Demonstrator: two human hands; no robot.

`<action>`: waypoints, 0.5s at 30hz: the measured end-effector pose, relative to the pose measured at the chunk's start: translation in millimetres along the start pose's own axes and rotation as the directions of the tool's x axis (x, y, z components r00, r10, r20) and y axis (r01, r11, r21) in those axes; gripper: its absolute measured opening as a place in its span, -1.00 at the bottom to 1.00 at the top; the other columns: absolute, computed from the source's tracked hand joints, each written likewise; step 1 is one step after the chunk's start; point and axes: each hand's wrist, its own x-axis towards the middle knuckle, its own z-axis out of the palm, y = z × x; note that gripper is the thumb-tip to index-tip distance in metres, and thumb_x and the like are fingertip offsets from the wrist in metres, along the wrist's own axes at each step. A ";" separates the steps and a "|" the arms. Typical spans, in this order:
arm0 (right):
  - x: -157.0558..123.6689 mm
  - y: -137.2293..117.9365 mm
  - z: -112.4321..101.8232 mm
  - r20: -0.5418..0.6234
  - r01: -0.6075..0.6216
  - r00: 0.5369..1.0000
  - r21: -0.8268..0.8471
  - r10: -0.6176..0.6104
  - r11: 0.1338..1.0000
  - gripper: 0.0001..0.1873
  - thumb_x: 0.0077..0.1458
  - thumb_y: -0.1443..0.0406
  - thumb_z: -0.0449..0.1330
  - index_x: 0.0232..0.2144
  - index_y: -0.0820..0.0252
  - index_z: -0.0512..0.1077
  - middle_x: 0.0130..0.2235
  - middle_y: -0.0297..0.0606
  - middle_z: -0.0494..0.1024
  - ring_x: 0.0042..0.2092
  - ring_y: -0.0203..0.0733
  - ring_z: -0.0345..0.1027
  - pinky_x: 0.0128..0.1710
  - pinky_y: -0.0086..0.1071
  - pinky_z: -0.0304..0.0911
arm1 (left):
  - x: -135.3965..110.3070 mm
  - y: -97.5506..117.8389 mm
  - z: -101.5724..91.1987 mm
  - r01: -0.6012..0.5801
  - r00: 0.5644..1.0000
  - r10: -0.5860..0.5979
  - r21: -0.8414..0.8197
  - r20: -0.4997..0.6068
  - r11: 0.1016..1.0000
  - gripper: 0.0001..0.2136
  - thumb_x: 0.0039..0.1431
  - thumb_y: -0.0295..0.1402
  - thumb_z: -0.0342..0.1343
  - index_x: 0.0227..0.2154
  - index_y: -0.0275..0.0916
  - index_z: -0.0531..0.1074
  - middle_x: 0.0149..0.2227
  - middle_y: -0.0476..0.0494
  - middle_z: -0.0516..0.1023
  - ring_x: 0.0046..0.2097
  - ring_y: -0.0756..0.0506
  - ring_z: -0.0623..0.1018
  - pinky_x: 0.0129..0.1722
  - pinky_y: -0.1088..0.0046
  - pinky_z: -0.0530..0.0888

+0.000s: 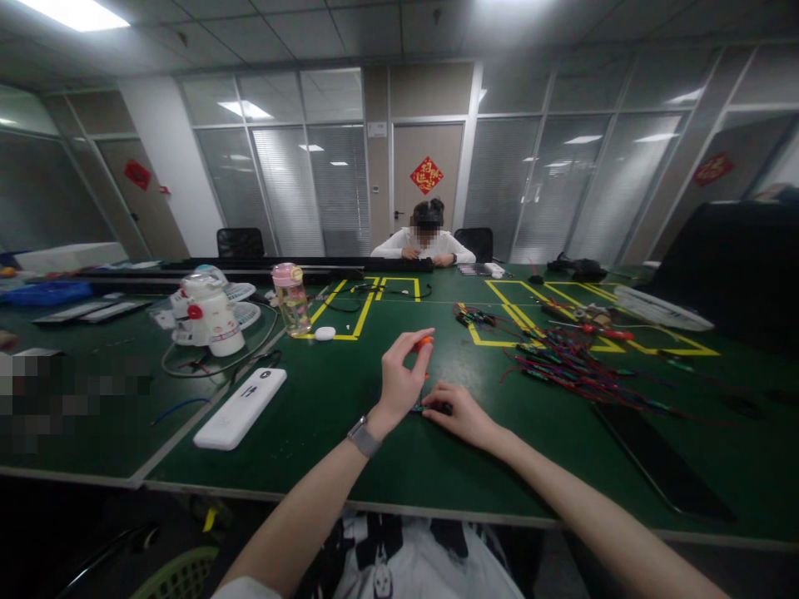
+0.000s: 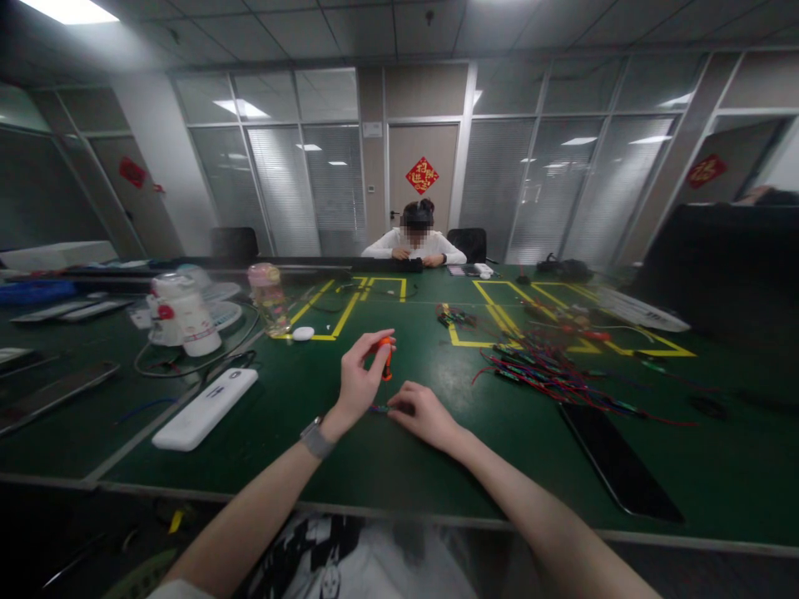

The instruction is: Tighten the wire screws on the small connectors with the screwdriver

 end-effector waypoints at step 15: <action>0.3 -0.3 -0.3 0.002 -0.009 1.000 -0.015 0.009 1.000 -0.87 0.07 0.34 0.24 -0.29 0.20 0.56 -0.34 -0.24 0.45 -0.32 -0.21 0.35 -0.28 -0.36 0.28 | -0.5 -0.4 -0.3 0.022 1.000 -0.022 -0.015 -0.011 1.000 -0.75 0.31 -0.36 -0.07 -0.04 -0.19 0.43 -0.18 -0.13 0.49 -0.17 -0.04 0.50 -0.17 0.44 0.42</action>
